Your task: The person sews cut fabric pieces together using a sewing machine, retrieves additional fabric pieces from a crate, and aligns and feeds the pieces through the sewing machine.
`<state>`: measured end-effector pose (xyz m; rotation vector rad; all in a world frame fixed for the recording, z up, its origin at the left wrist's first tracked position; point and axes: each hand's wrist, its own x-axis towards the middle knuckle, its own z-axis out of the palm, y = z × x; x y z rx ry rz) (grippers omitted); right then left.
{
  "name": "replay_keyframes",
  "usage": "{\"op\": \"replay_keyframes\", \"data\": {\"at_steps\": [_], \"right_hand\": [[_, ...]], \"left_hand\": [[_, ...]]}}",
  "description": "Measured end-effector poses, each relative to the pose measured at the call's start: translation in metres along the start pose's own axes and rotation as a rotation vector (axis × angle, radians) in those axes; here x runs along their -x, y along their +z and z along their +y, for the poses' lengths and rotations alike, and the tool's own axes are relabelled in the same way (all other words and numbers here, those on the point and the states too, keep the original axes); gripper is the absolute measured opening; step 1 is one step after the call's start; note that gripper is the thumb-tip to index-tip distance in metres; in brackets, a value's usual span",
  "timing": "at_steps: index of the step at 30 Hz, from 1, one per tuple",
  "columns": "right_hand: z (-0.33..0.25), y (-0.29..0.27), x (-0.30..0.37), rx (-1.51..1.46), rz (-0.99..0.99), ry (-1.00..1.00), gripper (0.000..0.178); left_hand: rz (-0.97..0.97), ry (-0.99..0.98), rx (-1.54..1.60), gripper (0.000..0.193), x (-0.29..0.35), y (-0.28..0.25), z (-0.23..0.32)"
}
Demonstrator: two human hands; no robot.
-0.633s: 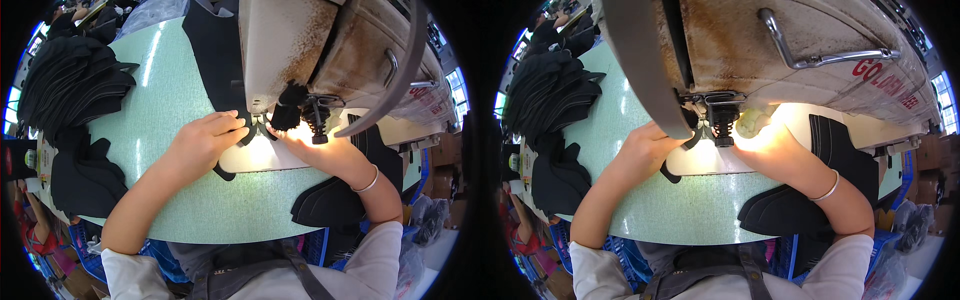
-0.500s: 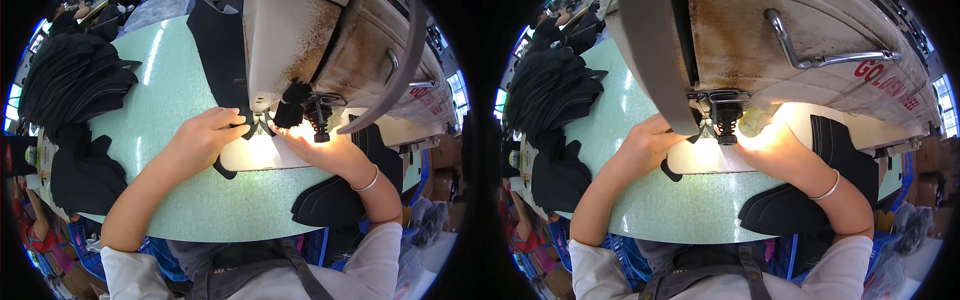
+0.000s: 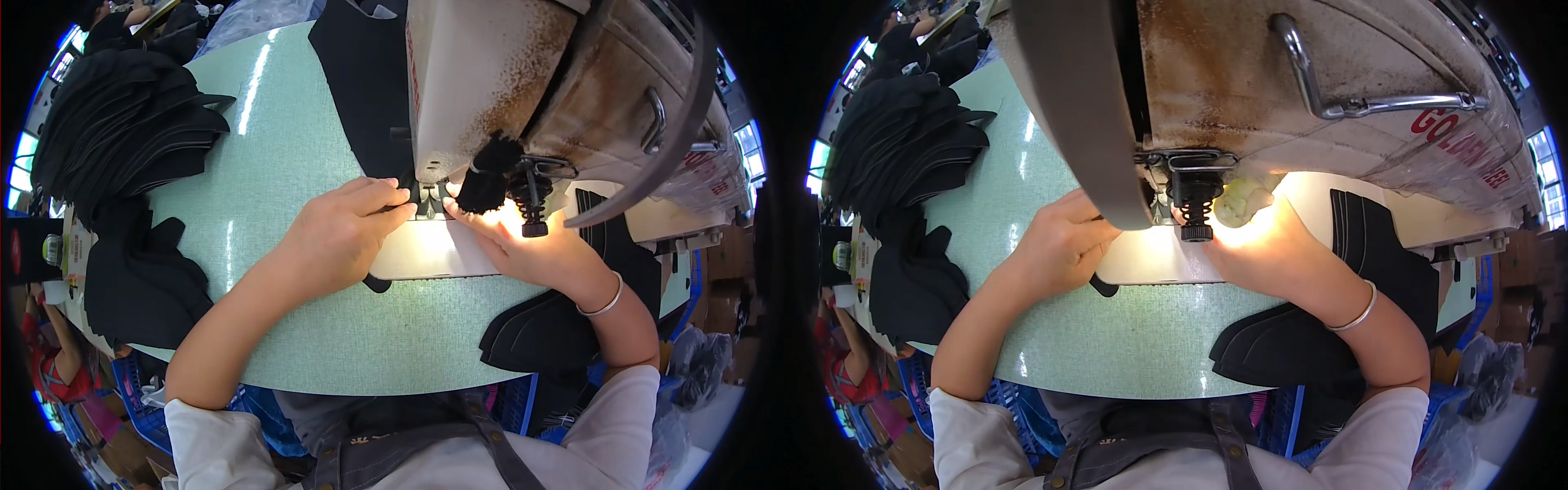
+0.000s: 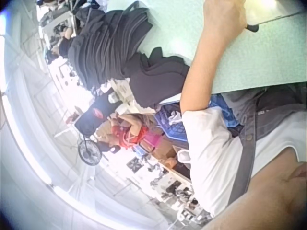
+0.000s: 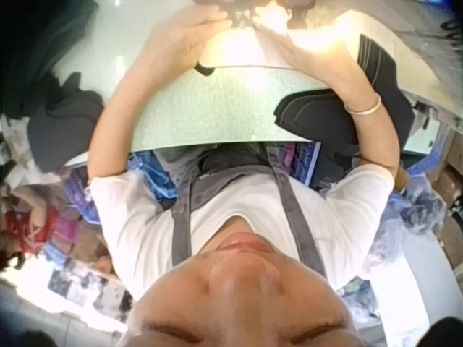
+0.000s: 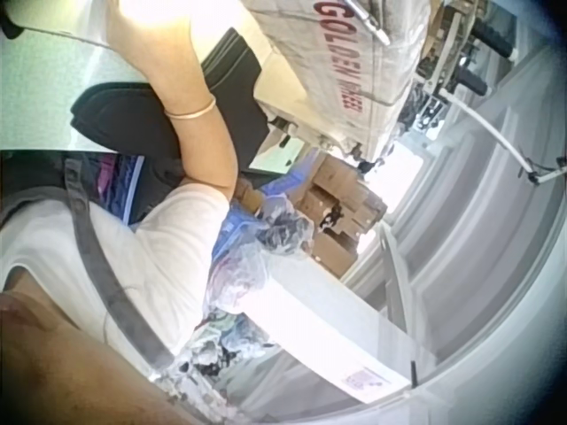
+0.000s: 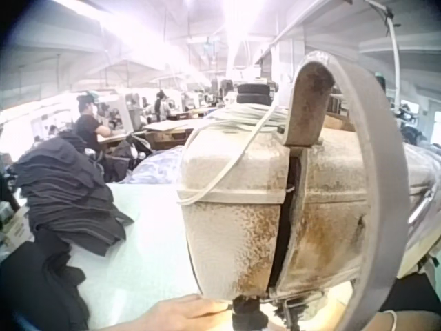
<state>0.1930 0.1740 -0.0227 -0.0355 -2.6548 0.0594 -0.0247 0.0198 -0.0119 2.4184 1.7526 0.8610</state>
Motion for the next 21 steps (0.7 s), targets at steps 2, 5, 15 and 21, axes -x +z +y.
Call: {"op": "replay_keyframes", "data": {"at_steps": [2, 5, 15, 21], "right_hand": [[-0.001, -0.004, -0.004, 0.024, -0.003, -0.014, 0.02], [-0.008, -0.015, -0.017, 0.086, -0.01, -0.06, 0.02], [-0.014, -0.012, -0.016, 0.035, 0.002, 0.008, 0.025], [-0.009, -0.01, -0.016, 0.011, 0.031, -0.007, 0.024]], "left_hand": [[-0.049, -0.021, 0.009, 0.035, -0.001, -0.002, 0.004], [-0.041, -0.02, 0.003, 0.038, -0.001, -0.002, 0.006], [-0.033, -0.064, -0.006, 0.04, -0.002, 0.004, 0.009], [-0.031, -0.064, -0.039, 0.039, -0.002, 0.009, 0.005]]}}
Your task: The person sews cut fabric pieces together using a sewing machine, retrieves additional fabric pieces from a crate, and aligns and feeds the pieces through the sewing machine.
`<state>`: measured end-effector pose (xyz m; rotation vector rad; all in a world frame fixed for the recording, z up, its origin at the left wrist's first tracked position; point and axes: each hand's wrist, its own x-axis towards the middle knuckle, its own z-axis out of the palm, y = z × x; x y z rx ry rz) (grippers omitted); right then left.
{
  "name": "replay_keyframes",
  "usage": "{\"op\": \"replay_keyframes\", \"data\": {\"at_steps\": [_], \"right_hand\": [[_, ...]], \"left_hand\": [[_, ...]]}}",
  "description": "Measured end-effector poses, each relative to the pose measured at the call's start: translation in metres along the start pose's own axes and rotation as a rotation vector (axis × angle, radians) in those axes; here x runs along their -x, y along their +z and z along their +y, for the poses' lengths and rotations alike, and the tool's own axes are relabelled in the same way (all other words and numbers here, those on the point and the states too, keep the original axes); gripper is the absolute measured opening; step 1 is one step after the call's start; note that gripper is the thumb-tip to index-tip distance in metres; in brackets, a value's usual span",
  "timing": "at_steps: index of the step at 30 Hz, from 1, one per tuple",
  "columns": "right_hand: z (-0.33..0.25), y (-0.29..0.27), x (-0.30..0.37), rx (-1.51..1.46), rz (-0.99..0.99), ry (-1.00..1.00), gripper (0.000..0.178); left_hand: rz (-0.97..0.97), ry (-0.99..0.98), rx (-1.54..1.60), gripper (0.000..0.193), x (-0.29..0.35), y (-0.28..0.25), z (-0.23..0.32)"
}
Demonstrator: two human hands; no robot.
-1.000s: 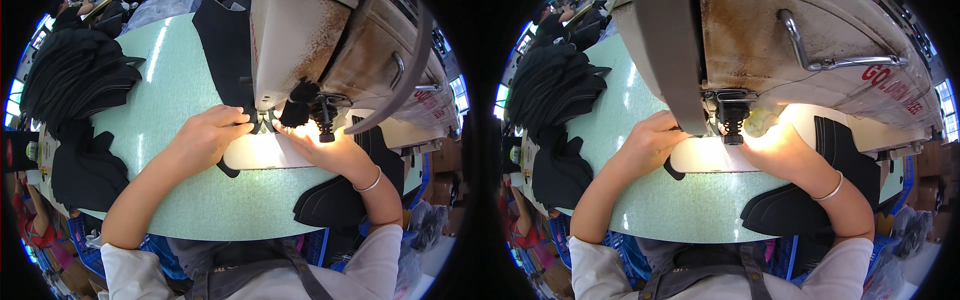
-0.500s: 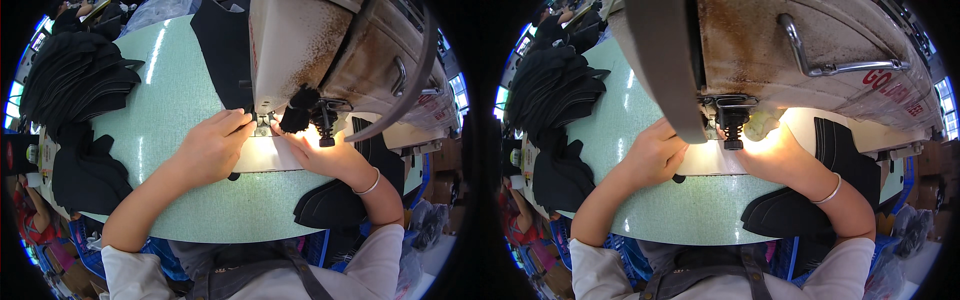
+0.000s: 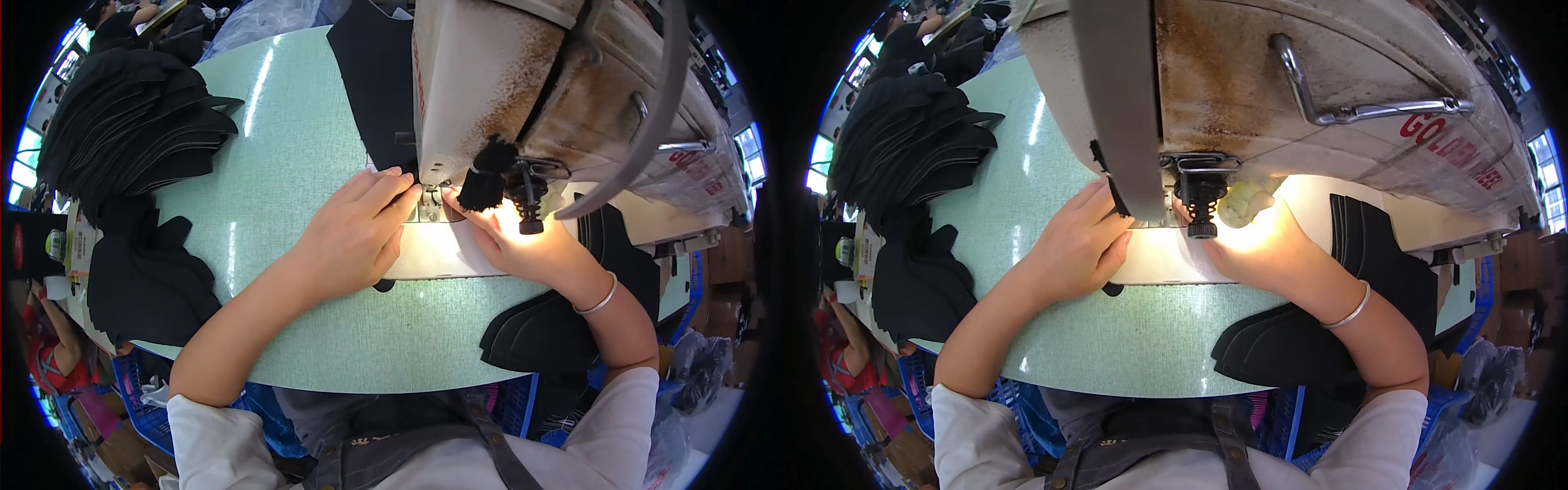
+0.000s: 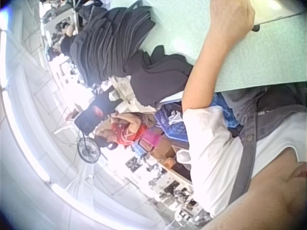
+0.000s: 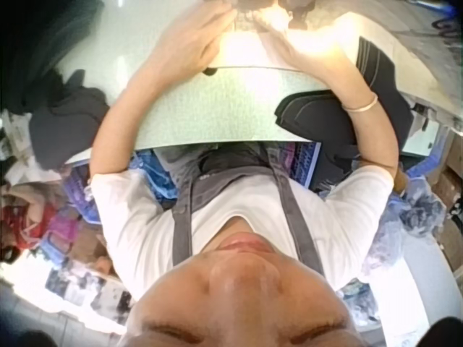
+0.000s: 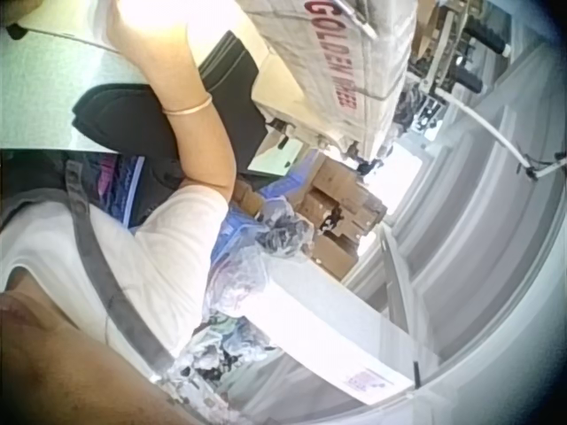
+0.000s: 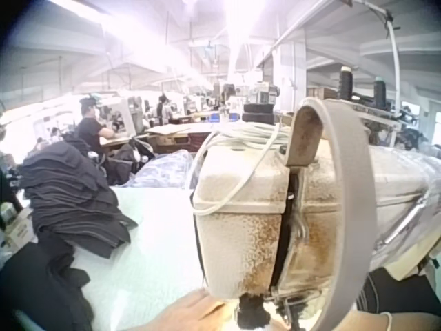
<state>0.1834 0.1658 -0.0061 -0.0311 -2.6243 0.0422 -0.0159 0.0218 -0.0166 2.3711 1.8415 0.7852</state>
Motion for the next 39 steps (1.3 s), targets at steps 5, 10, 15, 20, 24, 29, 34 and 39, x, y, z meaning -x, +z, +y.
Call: {"op": "replay_keyframes", "data": {"at_steps": [5, 10, 15, 20, 24, 29, 34, 39], "right_hand": [[0.001, -0.013, -0.004, -0.119, -0.022, -0.003, 0.034], [-0.026, -0.108, 0.003, 0.062, -0.724, 0.305, 0.056], [-0.049, -0.159, 0.085, 0.029, -0.612, 0.614, 0.082], [-0.049, -0.142, 0.131, -0.115, -0.607, 0.749, 0.103], [-0.04, -0.155, 0.155, -0.002, -0.617, 0.611, 0.09], [-0.047, -0.149, 0.15, 0.057, -0.526, 0.581, 0.085], [-0.042, -0.138, 0.14, 0.083, -0.485, 0.55, 0.079], [-0.041, -0.137, 0.159, 0.191, -0.432, 0.382, 0.067]], "left_hand": [[-0.029, 0.011, -0.068, 0.033, 0.006, -0.016, 0.002], [-0.126, -0.373, -0.216, 0.043, 0.075, -0.123, 0.016], [-0.205, -0.877, -0.535, 0.09, 0.19, -0.191, 0.023], [-0.087, -0.774, -0.549, 0.086, 0.219, -0.192, 0.017], [-0.09, -0.721, -0.521, 0.085, 0.224, -0.192, 0.007], [-0.069, -0.664, -0.548, 0.085, 0.221, -0.176, -0.006], [-0.091, -0.657, -0.509, 0.061, 0.258, -0.208, -0.008], [0.015, -0.643, -0.444, 0.062, 0.284, -0.194, -0.048]]}}
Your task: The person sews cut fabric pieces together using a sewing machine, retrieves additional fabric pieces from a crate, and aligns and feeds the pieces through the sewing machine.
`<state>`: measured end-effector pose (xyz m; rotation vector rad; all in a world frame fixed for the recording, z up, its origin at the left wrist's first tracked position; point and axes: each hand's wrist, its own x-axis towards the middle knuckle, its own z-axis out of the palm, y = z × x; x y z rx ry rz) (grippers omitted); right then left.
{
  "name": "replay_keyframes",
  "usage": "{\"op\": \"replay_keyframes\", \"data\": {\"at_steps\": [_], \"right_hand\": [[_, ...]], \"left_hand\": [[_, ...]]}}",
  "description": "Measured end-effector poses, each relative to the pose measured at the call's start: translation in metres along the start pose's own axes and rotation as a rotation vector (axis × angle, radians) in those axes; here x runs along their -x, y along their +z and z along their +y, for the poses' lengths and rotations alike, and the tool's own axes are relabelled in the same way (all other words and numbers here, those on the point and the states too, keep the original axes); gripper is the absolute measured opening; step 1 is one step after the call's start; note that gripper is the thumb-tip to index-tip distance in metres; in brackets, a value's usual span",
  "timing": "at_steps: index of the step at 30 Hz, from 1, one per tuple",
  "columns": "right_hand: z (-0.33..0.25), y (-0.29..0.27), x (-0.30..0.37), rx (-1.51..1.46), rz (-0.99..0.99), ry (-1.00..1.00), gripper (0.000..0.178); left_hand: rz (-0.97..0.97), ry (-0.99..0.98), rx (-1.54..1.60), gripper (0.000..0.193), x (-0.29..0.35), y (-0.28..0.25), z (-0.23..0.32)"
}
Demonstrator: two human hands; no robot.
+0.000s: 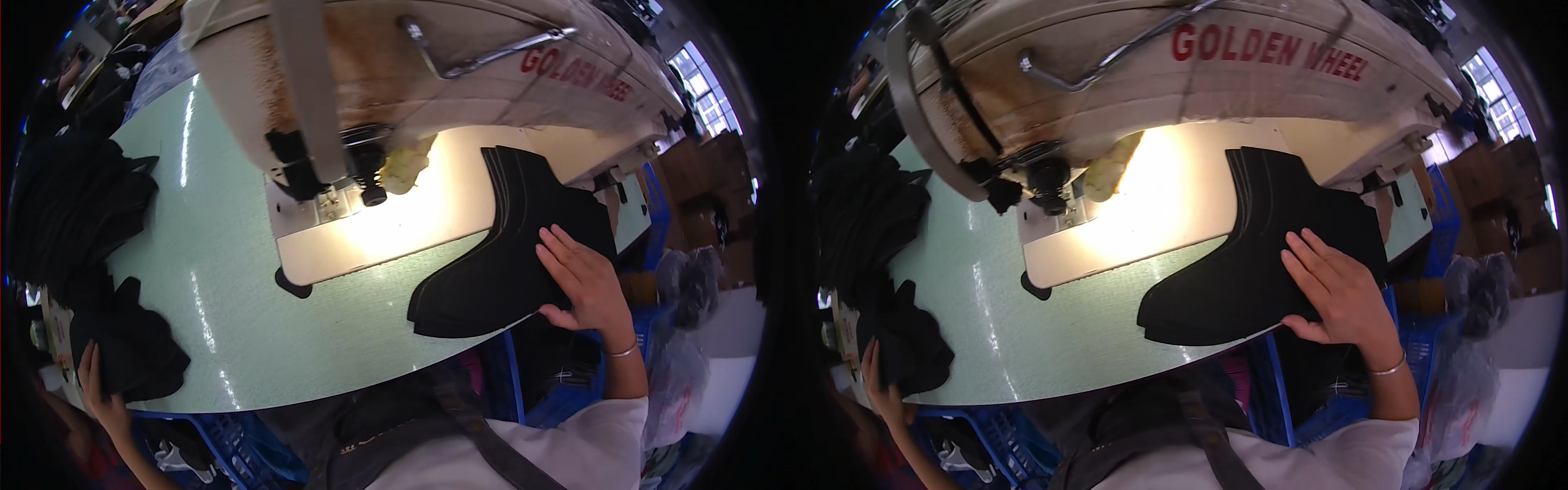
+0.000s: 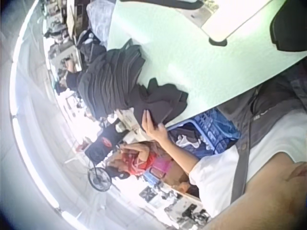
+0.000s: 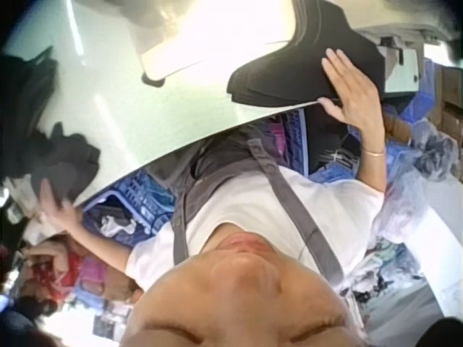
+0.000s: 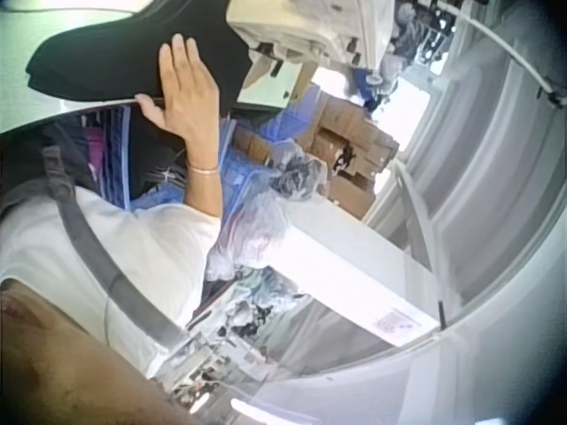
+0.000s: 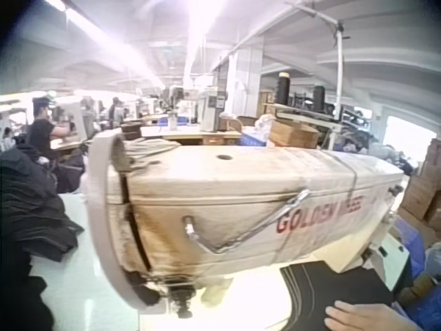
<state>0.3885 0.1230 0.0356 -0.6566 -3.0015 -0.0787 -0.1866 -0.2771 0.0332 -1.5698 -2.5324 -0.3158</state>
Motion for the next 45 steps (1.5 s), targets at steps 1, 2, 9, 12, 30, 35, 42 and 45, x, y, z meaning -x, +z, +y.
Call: {"op": "replay_keyframes", "data": {"at_steps": [1, 2, 9, 12, 30, 35, 42, 45], "right_hand": [[0.002, 0.002, 0.003, 0.02, 0.01, -0.021, 0.064], [0.004, 0.005, 0.008, 0.023, 0.008, -0.011, 0.064], [0.006, 0.005, 0.0, -0.159, 0.066, 0.208, 0.066], [0.007, -0.01, -0.006, -0.248, 0.125, 0.323, 0.067], [-0.069, 0.006, -0.166, -0.255, -0.099, -0.493, 0.054], [-0.072, 0.007, -0.16, -0.204, -0.248, -0.501, 0.061], [-0.07, 0.023, -0.157, -0.217, -0.219, -0.477, 0.071], [-0.08, 0.036, -0.154, -0.15, -0.102, -0.37, 0.067]], "left_hand": [[0.028, 0.012, 0.002, 0.067, -0.003, 0.0, 0.0], [0.027, 0.022, 0.008, 0.067, -0.006, 0.0, -0.002], [0.008, -0.118, 0.038, 0.063, -0.01, -0.002, -0.034], [0.121, -0.09, 0.151, 0.053, -0.015, -0.009, -0.038], [-0.315, 0.485, 0.407, 0.047, -0.121, 0.087, 0.295], [-0.335, 0.467, 0.536, 0.065, -0.113, 0.09, 0.285], [-0.234, 0.515, 0.422, 0.081, -0.116, 0.081, 0.29], [-0.175, 0.556, 0.339, 0.078, -0.111, 0.09, 0.292]]}}
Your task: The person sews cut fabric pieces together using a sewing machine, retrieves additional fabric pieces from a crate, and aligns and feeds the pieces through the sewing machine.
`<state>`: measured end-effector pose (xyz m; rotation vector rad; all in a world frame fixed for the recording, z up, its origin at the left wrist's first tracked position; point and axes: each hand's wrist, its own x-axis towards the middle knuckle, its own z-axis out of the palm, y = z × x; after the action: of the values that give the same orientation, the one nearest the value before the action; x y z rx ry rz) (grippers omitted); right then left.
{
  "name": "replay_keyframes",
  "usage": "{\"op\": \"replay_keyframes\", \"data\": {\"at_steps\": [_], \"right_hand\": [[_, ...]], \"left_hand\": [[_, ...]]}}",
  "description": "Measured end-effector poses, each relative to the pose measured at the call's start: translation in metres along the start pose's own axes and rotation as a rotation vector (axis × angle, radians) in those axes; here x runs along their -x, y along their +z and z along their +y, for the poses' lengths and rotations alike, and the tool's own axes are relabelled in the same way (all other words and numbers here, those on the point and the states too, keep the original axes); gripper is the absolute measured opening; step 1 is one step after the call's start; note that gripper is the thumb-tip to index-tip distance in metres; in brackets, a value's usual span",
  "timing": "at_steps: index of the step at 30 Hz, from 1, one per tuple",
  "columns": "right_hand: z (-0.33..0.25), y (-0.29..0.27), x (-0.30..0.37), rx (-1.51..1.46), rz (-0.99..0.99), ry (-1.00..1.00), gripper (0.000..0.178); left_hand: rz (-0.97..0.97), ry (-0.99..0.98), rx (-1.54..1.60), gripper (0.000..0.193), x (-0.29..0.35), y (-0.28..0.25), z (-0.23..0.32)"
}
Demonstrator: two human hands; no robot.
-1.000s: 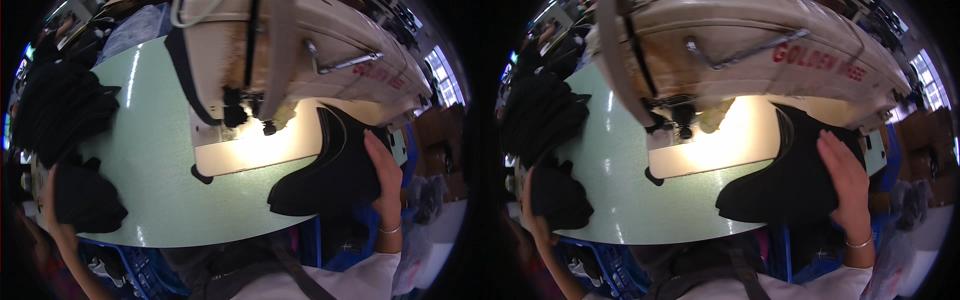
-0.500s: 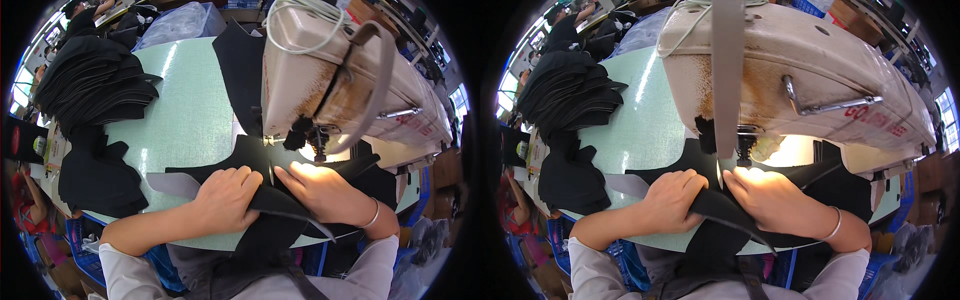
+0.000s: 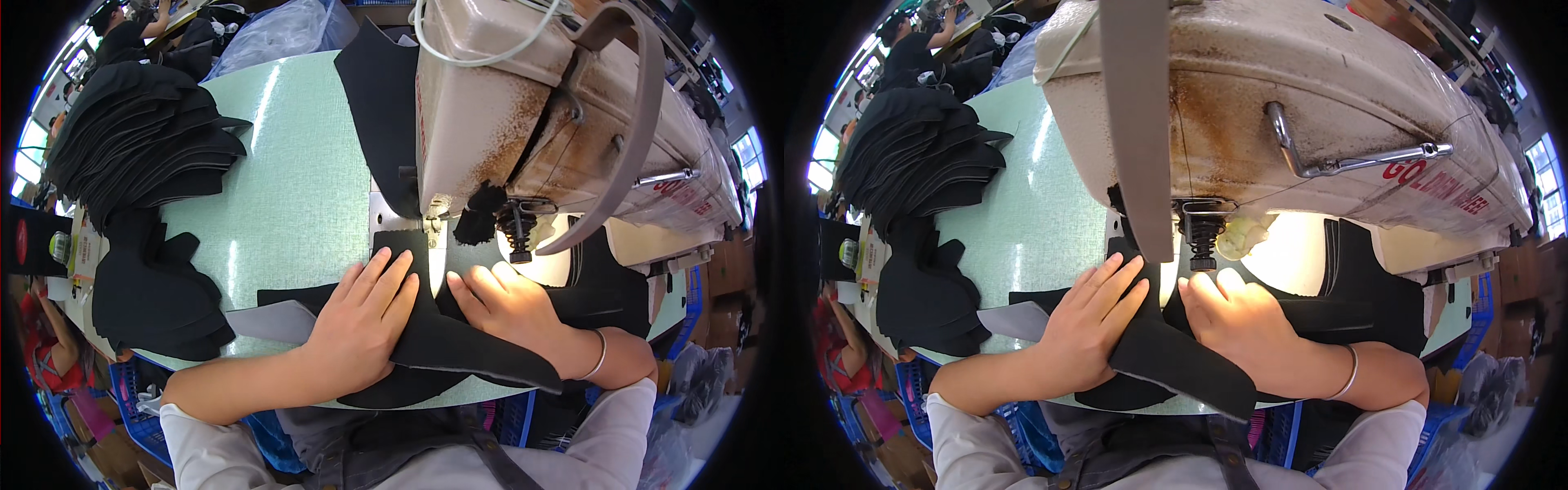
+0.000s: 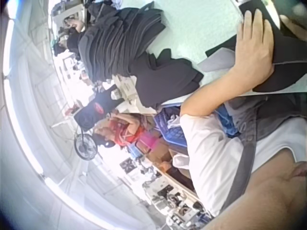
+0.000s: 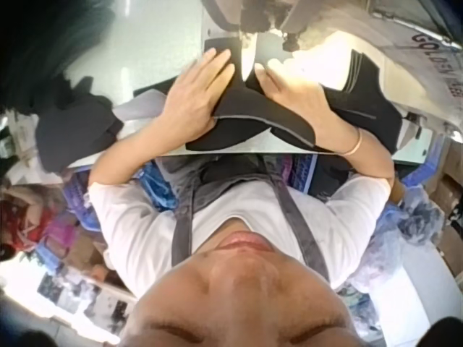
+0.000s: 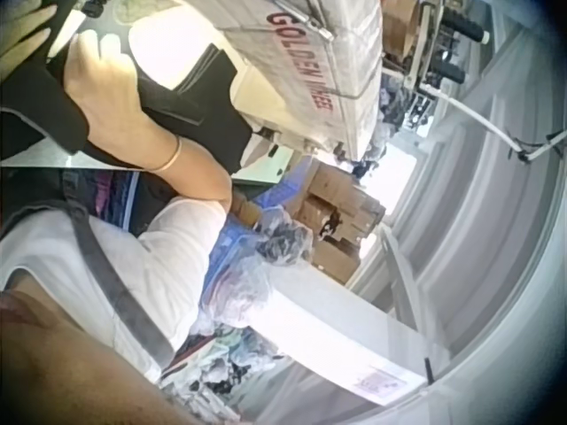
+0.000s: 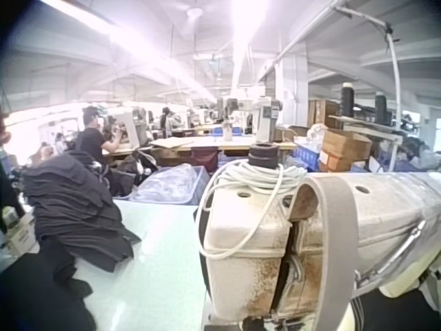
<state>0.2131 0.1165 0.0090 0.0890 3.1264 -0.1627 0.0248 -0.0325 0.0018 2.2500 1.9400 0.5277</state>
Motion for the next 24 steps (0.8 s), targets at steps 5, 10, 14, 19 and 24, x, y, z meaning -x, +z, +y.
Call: {"op": "replay_keyframes", "data": {"at_steps": [5, 10, 14, 19, 24], "right_hand": [[0.0, 0.003, 0.007, 0.036, 0.131, -0.077, 0.063], [-0.005, -0.003, 0.012, -0.081, 0.026, -0.065, 0.065], [-0.001, -0.012, 0.011, -0.183, 0.025, -0.089, 0.064], [0.003, -0.009, 0.009, -0.063, 0.023, -0.13, 0.064], [0.002, -0.005, 0.008, 0.012, 0.056, -0.133, 0.063]], "left_hand": [[-0.038, -0.027, 0.066, 0.08, -0.001, -0.003, 0.007], [-0.03, -0.047, 0.148, 0.085, -0.004, -0.002, 0.005], [-0.041, -0.007, 0.071, 0.089, -0.005, 0.003, 0.005], [-0.03, -0.011, 0.075, 0.092, -0.003, 0.007, 0.005], [-0.073, -0.012, 0.057, 0.075, -0.003, 0.004, 0.006]]}}
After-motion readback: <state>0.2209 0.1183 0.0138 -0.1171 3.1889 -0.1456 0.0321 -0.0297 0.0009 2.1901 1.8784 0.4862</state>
